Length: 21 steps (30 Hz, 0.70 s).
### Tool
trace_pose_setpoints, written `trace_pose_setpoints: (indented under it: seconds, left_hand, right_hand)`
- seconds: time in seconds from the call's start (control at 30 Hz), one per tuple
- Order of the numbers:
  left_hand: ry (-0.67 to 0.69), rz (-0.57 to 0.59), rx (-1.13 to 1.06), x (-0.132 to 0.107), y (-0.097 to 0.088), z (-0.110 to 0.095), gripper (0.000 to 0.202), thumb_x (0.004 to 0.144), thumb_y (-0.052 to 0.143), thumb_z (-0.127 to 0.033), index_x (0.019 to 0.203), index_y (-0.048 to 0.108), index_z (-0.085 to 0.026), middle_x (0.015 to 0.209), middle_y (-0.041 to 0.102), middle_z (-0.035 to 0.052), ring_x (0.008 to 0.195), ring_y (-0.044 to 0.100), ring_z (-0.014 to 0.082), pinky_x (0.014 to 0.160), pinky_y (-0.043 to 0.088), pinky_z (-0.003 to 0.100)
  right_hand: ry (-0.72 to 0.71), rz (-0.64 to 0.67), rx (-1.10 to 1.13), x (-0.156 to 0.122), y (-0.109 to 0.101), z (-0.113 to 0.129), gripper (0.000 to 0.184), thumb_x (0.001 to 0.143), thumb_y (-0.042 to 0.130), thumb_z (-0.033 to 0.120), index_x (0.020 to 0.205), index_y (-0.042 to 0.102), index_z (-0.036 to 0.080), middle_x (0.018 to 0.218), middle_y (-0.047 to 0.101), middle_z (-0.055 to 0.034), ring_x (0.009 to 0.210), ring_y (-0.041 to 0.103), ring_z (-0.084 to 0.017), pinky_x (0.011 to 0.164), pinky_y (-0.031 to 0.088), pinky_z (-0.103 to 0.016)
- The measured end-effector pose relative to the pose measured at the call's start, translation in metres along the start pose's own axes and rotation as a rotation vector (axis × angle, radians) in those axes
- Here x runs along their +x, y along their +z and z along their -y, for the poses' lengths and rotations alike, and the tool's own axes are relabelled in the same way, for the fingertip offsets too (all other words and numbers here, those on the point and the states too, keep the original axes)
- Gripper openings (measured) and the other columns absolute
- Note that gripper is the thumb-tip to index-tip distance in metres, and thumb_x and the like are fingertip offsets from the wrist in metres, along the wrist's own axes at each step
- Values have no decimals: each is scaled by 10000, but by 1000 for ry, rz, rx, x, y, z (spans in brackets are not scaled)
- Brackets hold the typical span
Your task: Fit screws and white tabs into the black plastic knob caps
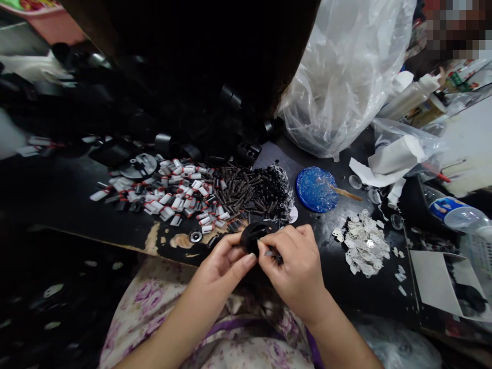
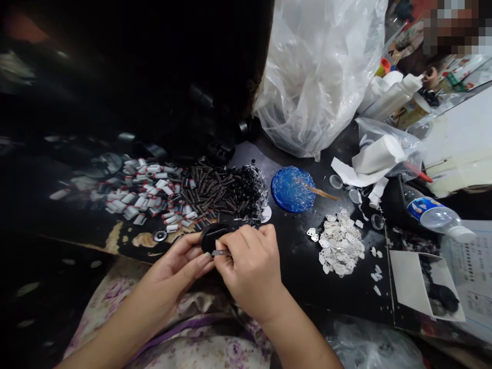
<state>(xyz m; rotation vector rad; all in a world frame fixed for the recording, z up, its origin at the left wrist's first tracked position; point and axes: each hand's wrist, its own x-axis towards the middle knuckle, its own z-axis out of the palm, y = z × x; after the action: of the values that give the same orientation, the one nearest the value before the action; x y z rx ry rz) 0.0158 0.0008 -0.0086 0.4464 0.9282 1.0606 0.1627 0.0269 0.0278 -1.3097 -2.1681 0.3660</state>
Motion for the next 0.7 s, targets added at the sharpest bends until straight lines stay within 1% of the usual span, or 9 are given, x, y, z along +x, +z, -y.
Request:
trace_pose_setpoints:
  seconds: [0.1,0.2,0.33,0.43,0.5,0.57,0.6,0.67,0.7]
  left_hand:
    - [-3,14,50,2,-5,1,214,791,779,-285,991,701,-281,933,765,-16,915,705,137,832,526,183]
    - [-12,32,85,2,-10,0,199,795,769,-313,974,690,-274,927,769,-6,921,711,157,834,538,206]
    - [1,77,286,3,-19,-1,234,793,762,-341,1002,688,-269,1013,766,18,984,707,196,857,546,223]
    - [-1,75,407,6,-23,2,260,771,768,-393,993,695,-280,1010,770,20,938,724,217,807,569,223]
    - [-4,68,433,8,-23,4,264,758,766,-433,972,702,-291,1002,774,14,923,728,225,798,573,224]
    - [-24,47,407,8,-20,4,300,731,775,-475,965,705,-300,1019,775,10,962,719,242,835,570,247]
    - [-42,23,387,8,-18,2,337,715,783,-487,984,702,-300,1039,774,10,998,709,256,866,566,269]
    - [-88,-54,346,7,-14,-6,405,710,792,-465,1057,683,-287,1058,773,1,1055,686,278,945,539,336]
    - [-105,-108,323,7,-13,-11,408,738,778,-434,1097,666,-276,1051,775,-15,1071,677,279,989,510,371]
  right_hand:
    - [-12,62,-26,-1,-1,-1,125,905,566,132,798,618,169,730,629,2,679,546,-140,718,313,-348]
    - [-22,89,-50,-3,-2,-3,144,913,540,135,791,604,176,742,617,3,672,522,-140,710,308,-354]
    - [-11,88,-91,-6,0,-5,155,905,525,144,768,587,180,729,601,4,670,502,-144,701,325,-350]
    - [4,97,-112,-10,4,-5,152,903,534,163,761,586,181,734,617,9,683,526,-142,701,342,-342]
    - [36,110,-116,-13,4,-5,132,906,557,181,779,597,185,756,643,18,696,553,-137,704,350,-339]
    - [63,139,-99,-16,-3,-5,89,917,588,215,836,621,204,795,679,39,717,586,-128,712,363,-333]
    - [82,162,-95,-18,-10,-7,56,926,601,241,885,638,232,824,699,57,734,603,-122,724,377,-325]
    - [160,179,-133,-24,-31,-19,76,949,597,274,984,657,304,899,730,83,794,636,-117,768,405,-307]
    - [235,139,-219,-27,-42,-29,111,959,581,276,991,665,341,913,737,86,812,644,-120,777,413,-300]
